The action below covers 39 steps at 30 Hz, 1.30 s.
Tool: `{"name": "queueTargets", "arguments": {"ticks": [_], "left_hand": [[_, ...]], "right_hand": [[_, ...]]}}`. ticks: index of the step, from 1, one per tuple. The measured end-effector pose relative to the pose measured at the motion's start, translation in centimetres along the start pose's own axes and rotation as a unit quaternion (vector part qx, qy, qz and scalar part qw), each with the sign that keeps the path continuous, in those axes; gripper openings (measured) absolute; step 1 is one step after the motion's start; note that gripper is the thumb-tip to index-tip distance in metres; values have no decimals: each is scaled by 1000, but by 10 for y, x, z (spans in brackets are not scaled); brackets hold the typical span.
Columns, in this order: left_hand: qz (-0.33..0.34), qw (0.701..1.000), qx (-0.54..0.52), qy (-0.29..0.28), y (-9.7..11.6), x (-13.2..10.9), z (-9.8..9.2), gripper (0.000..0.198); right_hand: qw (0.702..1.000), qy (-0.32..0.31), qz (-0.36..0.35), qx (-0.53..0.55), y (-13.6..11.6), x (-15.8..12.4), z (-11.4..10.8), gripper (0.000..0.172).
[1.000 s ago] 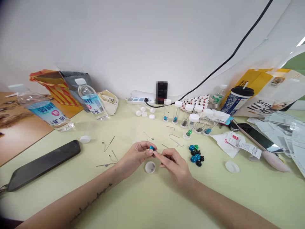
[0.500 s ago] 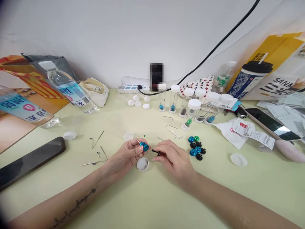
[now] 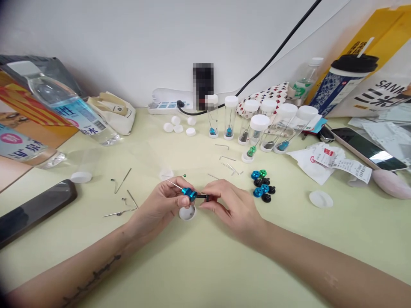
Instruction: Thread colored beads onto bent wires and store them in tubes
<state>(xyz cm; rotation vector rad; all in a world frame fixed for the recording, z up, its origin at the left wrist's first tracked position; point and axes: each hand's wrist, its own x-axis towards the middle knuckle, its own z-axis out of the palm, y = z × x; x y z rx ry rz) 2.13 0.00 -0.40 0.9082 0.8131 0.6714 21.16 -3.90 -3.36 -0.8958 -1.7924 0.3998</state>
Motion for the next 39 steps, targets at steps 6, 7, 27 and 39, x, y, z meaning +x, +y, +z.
{"name": "queueTargets", "arguments": {"ticks": [6, 7, 27, 39], "left_hand": [[13, 1000, 21, 3, -1, -2, 2, 17], [19, 999, 27, 4, -2, -2, 2, 17], [149, 982, 104, 57, -7, -11, 12, 18], [182, 972, 136, 62, -6, -11, 14, 15]], "right_hand": [[999, 5, -51, -8, 3, -2, 0, 24], [998, 7, -59, -12, 4, -3, 0, 24], [998, -16, -60, -2, 2, -6, -5, 24], [991, -12, 102, 90, -4, -9, -1, 29]]}}
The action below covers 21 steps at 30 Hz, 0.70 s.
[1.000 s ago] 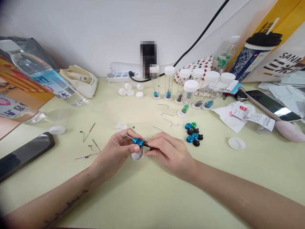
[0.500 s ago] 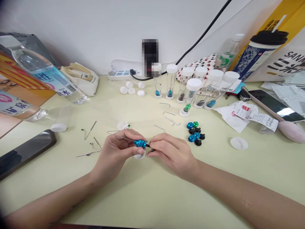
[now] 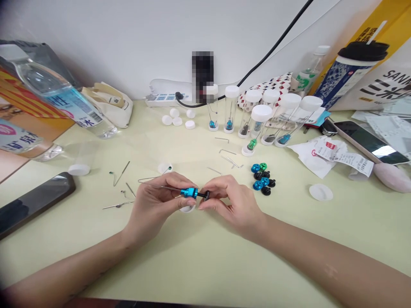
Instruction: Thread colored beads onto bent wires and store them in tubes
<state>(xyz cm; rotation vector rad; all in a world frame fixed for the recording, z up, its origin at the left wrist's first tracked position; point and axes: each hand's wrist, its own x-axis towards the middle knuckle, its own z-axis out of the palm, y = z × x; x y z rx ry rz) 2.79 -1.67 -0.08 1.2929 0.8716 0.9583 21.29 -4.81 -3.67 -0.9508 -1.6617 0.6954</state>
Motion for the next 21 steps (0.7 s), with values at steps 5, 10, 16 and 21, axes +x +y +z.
{"name": "queueTargets", "arguments": {"ticks": [5, 10, 16, 21], "left_hand": [[6, 1000, 3, -15, -2, 1, -1, 16], [25, 999, 22, -22, -3, 2, -2, 14], [53, 997, 44, -21, -4, 1, -3, 14], [93, 993, 70, -29, -7, 0, -4, 14]], "right_hand": [[1000, -28, -1, 8, 3, -2, 0, 30], [998, -68, 7, 16, 5, -2, -2, 28], [993, -97, 30, 68, 8, 0, -3, 23], [979, -127, 70, 141, 9, 3, -1, 26]]}}
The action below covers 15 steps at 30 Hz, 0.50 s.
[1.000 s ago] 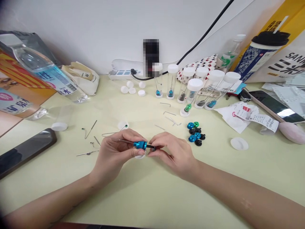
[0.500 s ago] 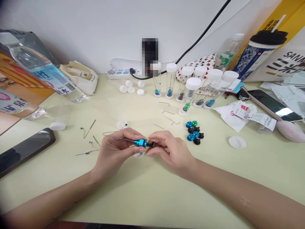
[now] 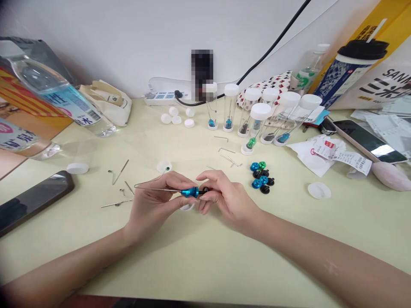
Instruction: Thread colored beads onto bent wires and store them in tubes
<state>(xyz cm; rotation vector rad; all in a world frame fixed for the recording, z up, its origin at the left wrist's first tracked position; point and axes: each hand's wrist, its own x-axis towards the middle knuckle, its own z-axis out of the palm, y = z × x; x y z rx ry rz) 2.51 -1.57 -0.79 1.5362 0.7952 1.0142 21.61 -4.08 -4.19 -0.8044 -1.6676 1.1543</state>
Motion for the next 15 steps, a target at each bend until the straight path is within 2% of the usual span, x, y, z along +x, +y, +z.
{"name": "queueTargets", "arguments": {"ticks": [9, 12, 15], "left_hand": [[39, 999, 29, -4, -4, 3, 1, 18], [20, 999, 24, -5, -3, 4, 1, 17], [-29, 1000, 0, -4, -2, 5, 1, 14]], "right_hand": [[988, -28, 121, 96, -6, 4, -1, 18], [981, -39, 152, 117, -10, 5, -2, 21], [976, -36, 166, 138, -11, 7, -4, 22]]}}
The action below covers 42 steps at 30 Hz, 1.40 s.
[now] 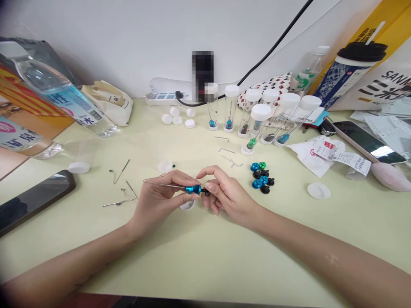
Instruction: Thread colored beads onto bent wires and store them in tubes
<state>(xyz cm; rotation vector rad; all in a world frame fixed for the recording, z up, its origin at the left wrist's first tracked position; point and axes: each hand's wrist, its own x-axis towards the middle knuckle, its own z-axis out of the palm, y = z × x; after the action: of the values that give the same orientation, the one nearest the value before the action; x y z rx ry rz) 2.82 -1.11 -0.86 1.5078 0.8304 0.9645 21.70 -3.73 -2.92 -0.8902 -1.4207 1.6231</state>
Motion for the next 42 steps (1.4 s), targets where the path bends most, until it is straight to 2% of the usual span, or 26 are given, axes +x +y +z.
{"name": "queueTargets", "arguments": {"ticks": [4, 8, 12, 15, 18, 21, 24, 26, 31, 34, 37, 40, 42], "left_hand": [[-75, 995, -60, 0, -2, 2, -2, 16], [-115, 988, -104, 7, -4, 5, -4, 17], [-147, 978, -144, 16, -4, 6, -6, 20], [-186, 964, -188, 17, -5, 8, -8, 17], [-221, 948, -228, 4, -6, 8, -10, 14], [-224, 943, -247, -13, -7, 8, -10, 13], [-222, 943, -246, -28, -7, 8, -10, 13], [-221, 943, -246, -29, -8, 7, -10, 12], [-226, 941, -250, -30, -9, 8, -10, 13], [-231, 942, -242, -37, -8, 8, -10, 14], [-241, 941, -233, -46, -6, 10, -10, 16], [-247, 941, -227, -49, -3, 13, -11, 17], [-245, 943, -222, -41, -2, 14, -12, 18]], "right_hand": [[999, 23, -1, 26, 0, 3, -1, 19], [995, 96, -16, 28, -2, 6, -2, 18], [986, 160, -37, -27, -2, 6, -3, 16], [975, 179, -86, -100, 0, 3, -4, 13], [950, 185, -147, -202, 1, -1, -2, 13], [912, 184, -219, -295, 2, -5, 2, 16], [871, 162, -304, -349, 3, -5, 4, 14], [859, 149, -329, -362, 3, -4, 4, 16], [869, 124, -332, -344, 0, -2, 1, 20], [886, 115, -324, -311, -1, -2, -1, 19], [922, 107, -273, -253, -1, -2, -1, 18], [963, 86, -204, -152, 0, -1, 0, 16], [981, 82, -158, -78, -1, 0, 1, 11]]}}
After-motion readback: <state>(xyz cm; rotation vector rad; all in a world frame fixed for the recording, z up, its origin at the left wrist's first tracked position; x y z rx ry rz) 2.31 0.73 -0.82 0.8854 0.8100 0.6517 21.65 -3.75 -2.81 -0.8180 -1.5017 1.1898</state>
